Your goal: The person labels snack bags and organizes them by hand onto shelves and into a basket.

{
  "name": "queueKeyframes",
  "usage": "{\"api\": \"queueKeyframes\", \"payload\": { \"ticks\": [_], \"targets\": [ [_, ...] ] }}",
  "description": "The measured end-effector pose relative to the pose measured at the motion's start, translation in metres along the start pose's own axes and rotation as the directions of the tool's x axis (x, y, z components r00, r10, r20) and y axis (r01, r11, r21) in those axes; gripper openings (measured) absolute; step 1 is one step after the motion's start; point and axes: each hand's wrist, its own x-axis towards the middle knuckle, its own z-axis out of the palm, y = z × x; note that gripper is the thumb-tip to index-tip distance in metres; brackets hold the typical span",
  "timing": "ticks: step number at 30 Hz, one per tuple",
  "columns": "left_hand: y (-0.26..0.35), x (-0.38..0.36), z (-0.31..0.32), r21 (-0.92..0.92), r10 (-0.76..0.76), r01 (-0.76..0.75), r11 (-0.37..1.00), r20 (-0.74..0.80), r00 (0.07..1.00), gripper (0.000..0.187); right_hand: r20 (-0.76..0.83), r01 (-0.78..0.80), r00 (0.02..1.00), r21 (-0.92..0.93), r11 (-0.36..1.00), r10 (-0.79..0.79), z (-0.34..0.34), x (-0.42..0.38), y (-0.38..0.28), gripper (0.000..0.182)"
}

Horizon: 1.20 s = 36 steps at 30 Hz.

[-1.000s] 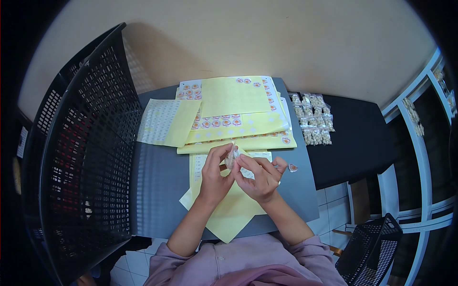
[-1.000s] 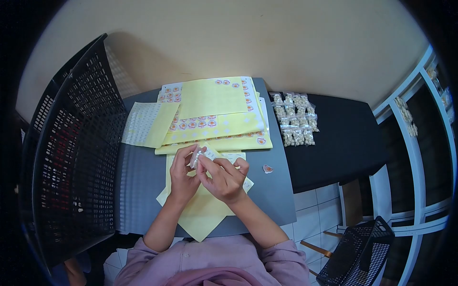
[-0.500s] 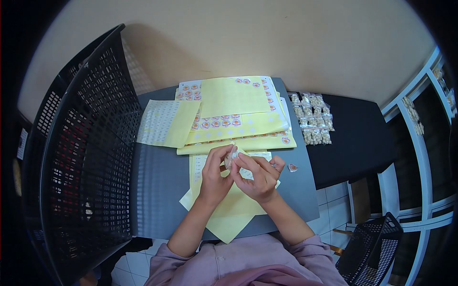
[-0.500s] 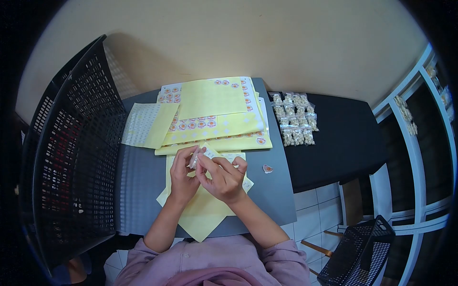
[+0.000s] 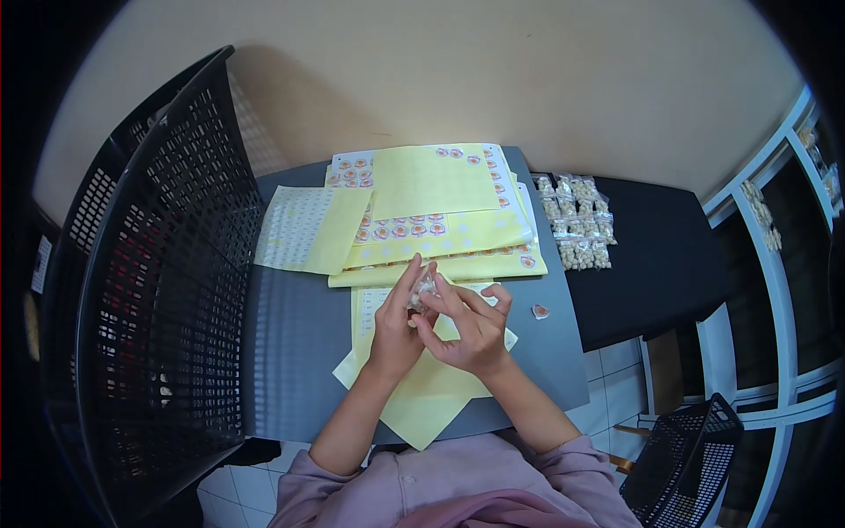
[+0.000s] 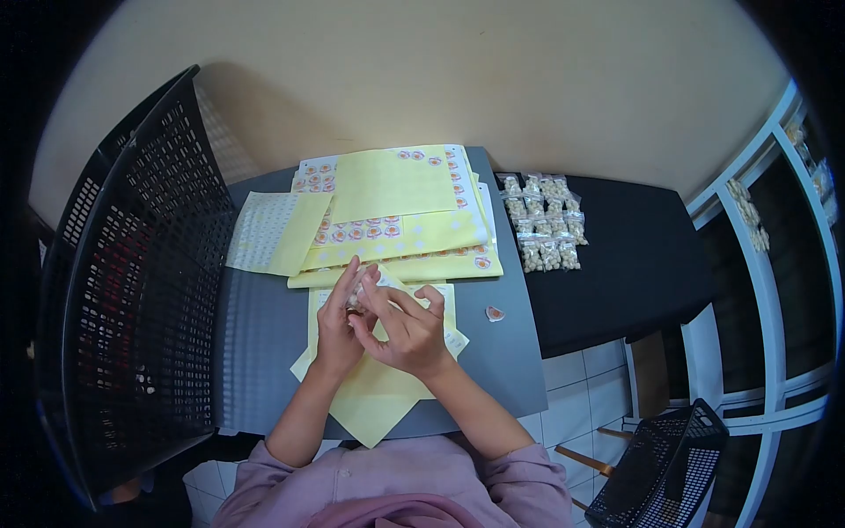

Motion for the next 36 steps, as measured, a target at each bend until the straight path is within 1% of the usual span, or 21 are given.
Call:
{"api": "queueKeyframes", "payload": {
  "ticks": [2,6,8,9,12,13,15,16,18,20,23,24,25,26,27,28,30,32,34,35,36],
  "targets": [
    [-0.001,0.000,0.000,-0.064,-0.043,0.047,0.997,0.051,0.998,0.069,0.037,0.075,0.997,-0.035,0.997,-0.074,-0.001,-0.002,0.003,0.052],
    [0.001,0.001,-0.002,-0.136,-0.104,0.117,0.984,0.102,0.989,0.070,0.021,0.072,0.997,-0.024,0.997,-0.072,-0.001,0.000,0.005,0.053],
    [0.001,0.000,0.000,-0.345,-0.160,0.197,0.918,0.133,0.978,0.071,-0.012,-0.011,1.000,-0.079,0.997,0.011,-0.003,0.005,0.009,0.052],
    [0.001,0.000,0.001,-0.348,-0.158,0.197,0.916,0.138,0.978,0.071,-0.044,-0.079,0.996,-0.047,0.996,0.077,-0.001,0.004,0.010,0.047],
    [0.003,-0.002,0.003,-0.411,-0.167,0.218,0.885,0.157,0.973,0.070,-0.034,-0.035,0.999,-0.025,0.999,0.034,-0.003,-0.006,0.011,0.041],
    [0.004,-0.001,0.000,-0.359,-0.160,0.211,0.909,0.166,0.973,0.070,-0.061,0.025,0.998,0.014,1.000,-0.025,-0.003,-0.009,0.011,0.036],
    [-0.002,0.000,-0.001,-0.289,-0.085,0.135,0.948,0.178,0.980,0.069,-0.040,0.003,0.999,0.008,1.000,-0.003,-0.002,-0.005,0.006,0.037],
    [0.000,0.000,0.001,-0.305,-0.072,0.133,0.943,0.203,0.976,0.069,-0.020,-0.012,1.000,0.046,0.999,0.013,-0.002,-0.003,0.004,0.039],
    [0.004,-0.001,0.003,-0.481,-0.223,0.275,0.833,0.163,0.961,0.068,-0.018,-0.052,0.998,0.018,0.998,0.053,-0.007,0.002,0.005,0.038],
    [-0.002,-0.001,0.003,-0.491,-0.192,0.259,0.832,0.183,0.964,0.071,-0.017,-0.084,0.996,0.007,0.996,0.084,-0.014,0.007,0.012,0.038],
    [0.008,0.000,0.003,-0.458,-0.164,0.261,0.850,0.241,0.957,0.080,0.189,-0.309,0.944,0.208,0.928,0.271,-0.031,0.013,0.020,0.039],
    [0.010,-0.001,0.004,-0.456,-0.165,0.267,0.849,0.252,0.953,0.080,0.185,-0.318,0.941,0.204,0.926,0.282,-0.033,0.009,0.023,0.039],
    [0.012,-0.002,0.005,-0.454,-0.147,0.259,0.853,0.267,0.952,0.083,0.306,-0.449,0.887,0.395,0.801,0.346,-0.034,0.004,0.026,0.039],
    [0.014,-0.003,0.006,-0.454,-0.128,0.249,0.856,0.280,0.951,0.086,0.433,-0.565,0.822,0.545,0.620,0.369,-0.035,-0.001,0.029,0.038],
    [0.015,-0.002,0.005,-0.370,-0.159,0.283,0.885,0.332,0.930,0.093,0.431,-0.547,0.834,0.570,0.612,0.344,-0.039,-0.005,0.031,0.032],
    [0.014,-0.003,0.007,-0.374,-0.159,0.285,0.882,0.335,0.929,0.093,0.432,-0.550,0.832,0.566,0.614,0.347,-0.041,-0.011,0.033,0.032],
    [0.012,-0.008,0.013,-0.366,-0.142,0.269,0.891,0.338,0.930,0.096,0.586,-0.687,0.726,0.615,0.386,0.360,-0.041,-0.023,0.036,0.026],
    [0.011,-0.011,0.017,-0.315,-0.176,0.310,0.897,0.388,0.905,0.100,0.560,-0.663,0.748,0.619,0.421,0.356,-0.044,-0.027,0.039,0.020],
    [0.019,-0.011,0.022,-0.287,-0.065,0.189,0.939,0.390,0.918,0.098,0.502,-0.666,0.735,0.661,0.345,0.457,-0.048,-0.030,0.042,0.016],
    [0.028,-0.010,0.020,-0.286,-0.075,0.197,0.938,0.388,0.919,0.098,0.513,-0.667,0.725,0.690,0.281,0.460,-0.049,-0.034,0.049,0.015],
    [0.042,-0.007,0.015,0.056,-0.086,0.068,0.996,0.478,0.874,0.092,0.523,-0.674,0.719,0.686,0.276,0.457,-0.053,-0.038,0.057,0.015]
  ]
}}
